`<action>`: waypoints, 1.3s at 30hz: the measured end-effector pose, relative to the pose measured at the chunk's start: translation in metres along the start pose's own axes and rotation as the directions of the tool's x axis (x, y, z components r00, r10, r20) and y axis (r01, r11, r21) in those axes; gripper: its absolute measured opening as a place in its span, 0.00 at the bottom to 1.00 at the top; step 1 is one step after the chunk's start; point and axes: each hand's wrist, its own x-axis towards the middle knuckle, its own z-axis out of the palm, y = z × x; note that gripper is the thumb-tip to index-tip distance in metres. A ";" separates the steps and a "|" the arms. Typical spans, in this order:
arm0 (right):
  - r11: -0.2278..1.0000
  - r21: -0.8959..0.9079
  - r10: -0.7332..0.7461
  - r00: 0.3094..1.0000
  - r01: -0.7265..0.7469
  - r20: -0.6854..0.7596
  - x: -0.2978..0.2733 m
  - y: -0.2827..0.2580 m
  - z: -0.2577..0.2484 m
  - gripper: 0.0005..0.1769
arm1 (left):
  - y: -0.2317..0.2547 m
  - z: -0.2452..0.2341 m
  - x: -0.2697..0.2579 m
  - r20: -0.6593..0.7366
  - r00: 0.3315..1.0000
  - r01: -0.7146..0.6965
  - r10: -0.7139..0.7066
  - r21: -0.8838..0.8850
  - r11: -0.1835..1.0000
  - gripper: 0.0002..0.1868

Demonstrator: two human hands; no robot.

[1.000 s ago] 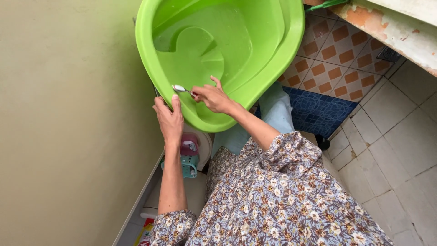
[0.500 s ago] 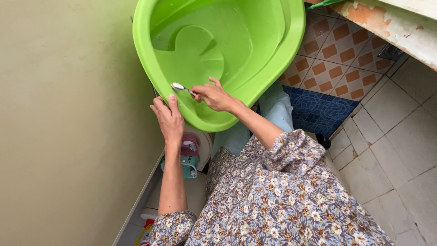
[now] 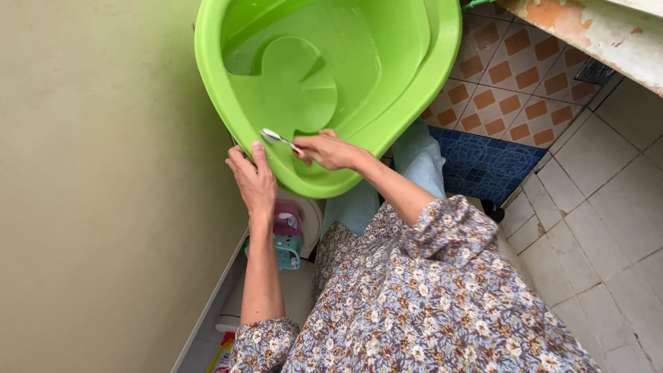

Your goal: Scrubbing a green baby bathtub using a brush and a toothbrush.

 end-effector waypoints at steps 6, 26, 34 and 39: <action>0.994 -0.043 0.100 0.994 -0.102 -0.034 0.001 -0.010 0.002 0.10 | -0.001 0.001 -0.002 -0.020 1.000 0.023 -0.023 0.005 1.000 0.24; 0.956 -0.290 -0.044 0.999 0.043 0.001 -0.017 0.023 0.001 0.09 | 0.011 -0.005 0.000 0.048 0.986 0.160 -0.158 -0.038 0.986 0.23; 0.932 -0.361 0.027 0.998 -0.045 -0.055 -0.003 0.037 0.007 0.11 | 0.009 -0.001 0.000 0.137 0.925 0.362 -0.355 -0.031 0.932 0.23; 0.975 -0.114 0.180 0.978 -0.192 -0.104 0.013 0.034 0.018 0.13 | 0.006 0.002 -0.003 -0.011 0.993 0.119 -0.119 -0.007 0.993 0.23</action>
